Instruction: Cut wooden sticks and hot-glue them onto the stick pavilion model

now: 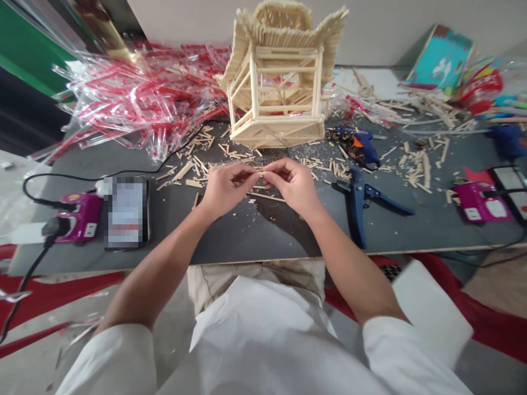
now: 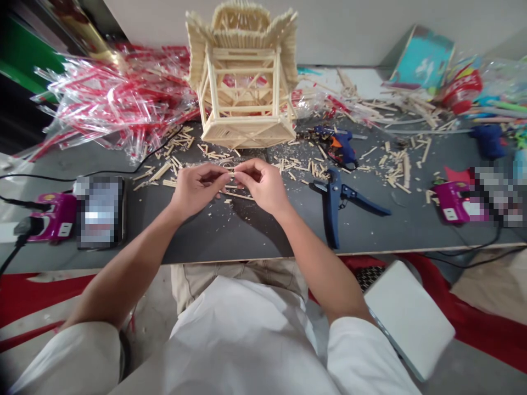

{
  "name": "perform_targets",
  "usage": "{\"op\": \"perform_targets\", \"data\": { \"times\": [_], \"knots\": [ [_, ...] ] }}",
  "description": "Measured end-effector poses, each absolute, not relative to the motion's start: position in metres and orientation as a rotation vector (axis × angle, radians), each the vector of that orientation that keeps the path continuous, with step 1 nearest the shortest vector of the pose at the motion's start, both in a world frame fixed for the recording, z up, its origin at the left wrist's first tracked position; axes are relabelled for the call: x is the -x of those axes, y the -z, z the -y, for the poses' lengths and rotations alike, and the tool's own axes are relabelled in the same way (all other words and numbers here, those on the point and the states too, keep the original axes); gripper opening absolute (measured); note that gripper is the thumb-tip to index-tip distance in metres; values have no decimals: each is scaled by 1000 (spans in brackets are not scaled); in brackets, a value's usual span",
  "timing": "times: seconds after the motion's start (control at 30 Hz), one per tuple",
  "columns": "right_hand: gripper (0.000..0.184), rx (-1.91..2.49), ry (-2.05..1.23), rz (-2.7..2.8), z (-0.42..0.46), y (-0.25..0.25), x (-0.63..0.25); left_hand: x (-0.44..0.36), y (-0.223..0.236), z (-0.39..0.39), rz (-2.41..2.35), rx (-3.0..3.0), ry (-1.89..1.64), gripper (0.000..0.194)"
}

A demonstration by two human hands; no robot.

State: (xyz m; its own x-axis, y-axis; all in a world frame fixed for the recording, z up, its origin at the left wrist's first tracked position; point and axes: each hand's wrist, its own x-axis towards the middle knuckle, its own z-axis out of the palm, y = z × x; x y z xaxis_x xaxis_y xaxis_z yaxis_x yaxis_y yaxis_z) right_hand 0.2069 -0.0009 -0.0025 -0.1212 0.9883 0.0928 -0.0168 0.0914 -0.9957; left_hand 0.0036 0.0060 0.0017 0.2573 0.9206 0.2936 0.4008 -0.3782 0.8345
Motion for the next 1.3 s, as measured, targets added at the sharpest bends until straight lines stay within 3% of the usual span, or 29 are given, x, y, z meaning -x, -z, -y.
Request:
{"op": "perform_targets", "data": {
  "times": [1.3],
  "knots": [
    [45, 1026, -1396, 1307, 6, -7, -205, -7, -6, -5, -1036, -1643, -1002, 20]
  ]
}}
